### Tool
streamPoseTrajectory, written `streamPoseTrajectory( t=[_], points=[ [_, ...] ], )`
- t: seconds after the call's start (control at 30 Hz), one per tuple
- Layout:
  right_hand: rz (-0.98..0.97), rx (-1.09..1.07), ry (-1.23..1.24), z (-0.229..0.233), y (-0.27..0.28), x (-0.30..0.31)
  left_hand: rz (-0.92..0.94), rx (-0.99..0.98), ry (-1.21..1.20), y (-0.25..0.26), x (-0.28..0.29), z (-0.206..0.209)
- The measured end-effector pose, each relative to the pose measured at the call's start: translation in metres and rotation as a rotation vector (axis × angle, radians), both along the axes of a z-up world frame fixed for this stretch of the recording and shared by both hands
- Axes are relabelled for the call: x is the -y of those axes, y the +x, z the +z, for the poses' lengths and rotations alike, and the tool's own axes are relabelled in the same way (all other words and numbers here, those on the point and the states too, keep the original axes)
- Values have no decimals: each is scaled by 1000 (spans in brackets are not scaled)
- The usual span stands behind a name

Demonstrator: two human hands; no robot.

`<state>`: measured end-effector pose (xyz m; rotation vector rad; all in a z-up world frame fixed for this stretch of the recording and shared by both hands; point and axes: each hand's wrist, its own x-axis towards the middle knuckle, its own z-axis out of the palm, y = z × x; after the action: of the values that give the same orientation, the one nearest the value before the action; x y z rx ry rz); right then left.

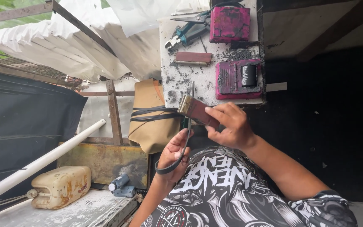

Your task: Finishing a leather strap by sanding the edges and using a roller tool at a workbench.

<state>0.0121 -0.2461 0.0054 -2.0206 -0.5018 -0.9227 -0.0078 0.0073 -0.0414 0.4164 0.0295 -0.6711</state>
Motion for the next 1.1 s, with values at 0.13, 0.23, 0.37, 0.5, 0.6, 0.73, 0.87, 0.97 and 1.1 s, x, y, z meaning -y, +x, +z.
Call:
streamPoseTrajectory(
  t=[0.13, 0.23, 0.37, 0.5, 0.6, 0.73, 0.87, 0.97, 1.1],
  points=[
    [77, 2, 15, 13, -17, -18, 141, -59, 197, 1, 14, 19],
    [172, 41, 24, 24, -28, -26, 174, -13, 154, 3, 17, 36],
    [92, 79, -10, 14, -7, -3, 18, -35, 28, -4, -10, -25],
    [149, 124, 39, 23, -20, -19, 13, -14, 20, -3, -3, -1],
    [174, 82, -9, 26, -27, -21, 94, 363, 123, 0, 7, 30],
    [61, 82, -16, 8, -9, 3, 35, 115, -34, -12, 0, -10],
    [152, 114, -4, 24, -27, -18, 205, -19, 217, -19, -9, -59],
    [193, 123, -58, 46, -47, -32, 179, 30, 34, -7, 12, 12],
    [138, 137, -50, 30, -16, -7, 91, -25, 80, -17, -7, -9]
  ],
)
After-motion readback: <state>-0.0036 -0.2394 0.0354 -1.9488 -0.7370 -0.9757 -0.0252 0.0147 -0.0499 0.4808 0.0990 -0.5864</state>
